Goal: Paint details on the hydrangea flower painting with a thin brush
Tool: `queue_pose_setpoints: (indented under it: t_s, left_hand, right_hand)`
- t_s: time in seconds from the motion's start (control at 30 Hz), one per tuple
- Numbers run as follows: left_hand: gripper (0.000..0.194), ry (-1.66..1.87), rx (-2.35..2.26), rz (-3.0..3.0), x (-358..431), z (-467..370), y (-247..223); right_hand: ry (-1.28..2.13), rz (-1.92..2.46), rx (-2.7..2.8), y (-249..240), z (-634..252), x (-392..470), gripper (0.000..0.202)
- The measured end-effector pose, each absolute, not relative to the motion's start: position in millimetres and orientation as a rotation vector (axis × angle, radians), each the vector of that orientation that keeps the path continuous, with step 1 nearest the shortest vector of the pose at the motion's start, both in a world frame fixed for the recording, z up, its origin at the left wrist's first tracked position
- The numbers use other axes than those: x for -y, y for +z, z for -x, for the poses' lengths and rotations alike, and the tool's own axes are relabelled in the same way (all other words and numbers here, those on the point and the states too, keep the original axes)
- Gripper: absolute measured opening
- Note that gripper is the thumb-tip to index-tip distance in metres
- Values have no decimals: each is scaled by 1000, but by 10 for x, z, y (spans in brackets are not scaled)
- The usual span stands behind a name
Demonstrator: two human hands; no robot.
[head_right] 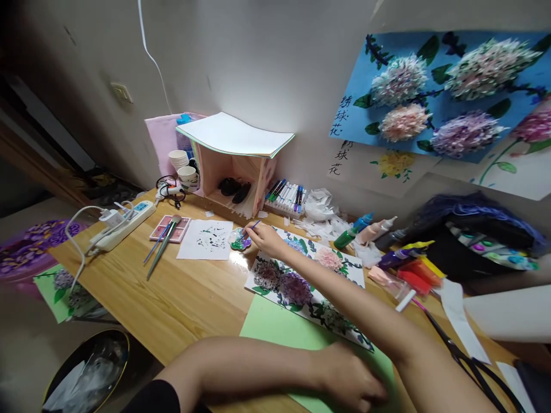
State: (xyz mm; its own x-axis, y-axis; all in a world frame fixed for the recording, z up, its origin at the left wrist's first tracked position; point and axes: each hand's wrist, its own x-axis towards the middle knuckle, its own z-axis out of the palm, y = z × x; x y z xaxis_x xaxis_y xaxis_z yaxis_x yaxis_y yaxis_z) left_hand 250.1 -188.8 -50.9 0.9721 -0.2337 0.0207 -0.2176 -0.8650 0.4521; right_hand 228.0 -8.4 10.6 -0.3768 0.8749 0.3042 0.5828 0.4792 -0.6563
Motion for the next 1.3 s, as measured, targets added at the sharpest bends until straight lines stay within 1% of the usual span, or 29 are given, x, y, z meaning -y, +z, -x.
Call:
queue_pose_setpoints:
  t_s: [0.2,0.33,0.5,0.6,0.73,0.8,0.87,0.97,1.1,1.3]
  left_hand:
    - [10,-96,317,-2653,1890,-2481,-505]
    - [9,-98,299,-2620,1884,-2451,-470]
    - [11,-90,283,-2623,1913,-2471,-475]
    - [12,-105,248,-2626,1931,-2494,-486]
    - [14,-107,206,-2623,1936,-2502,-492]
    - [15,-129,217,-2612,1930,-2505,-493]
    - [16,-142,230,-2594,1924,-2511,-496]
    - [16,-146,234,-2572,1917,-2523,-498]
    - [15,-171,248,-2531,1911,-2538,-491]
    - [11,-219,261,-2463,1889,-2557,-476]
  right_hand:
    - [679,1233,2087,87,-2283,118,30]
    - [783,1198,1903,281,-2519,183,28]
    - [603,1223,1602,694,-3150,471,19]
    - [437,1348,1541,767,-3520,758,18]
    - [120,1543,1543,604,-3818,1119,15]
    - [29,1614,1553,471,-3885,1237,14]
    - [57,1660,1547,344,-3914,1304,14]
    - [209,1651,1537,214,-3907,1333,14]
    - [380,1556,1723,166,-3830,1313,16]
    - [347,1492,1847,118,-3742,1285,19]
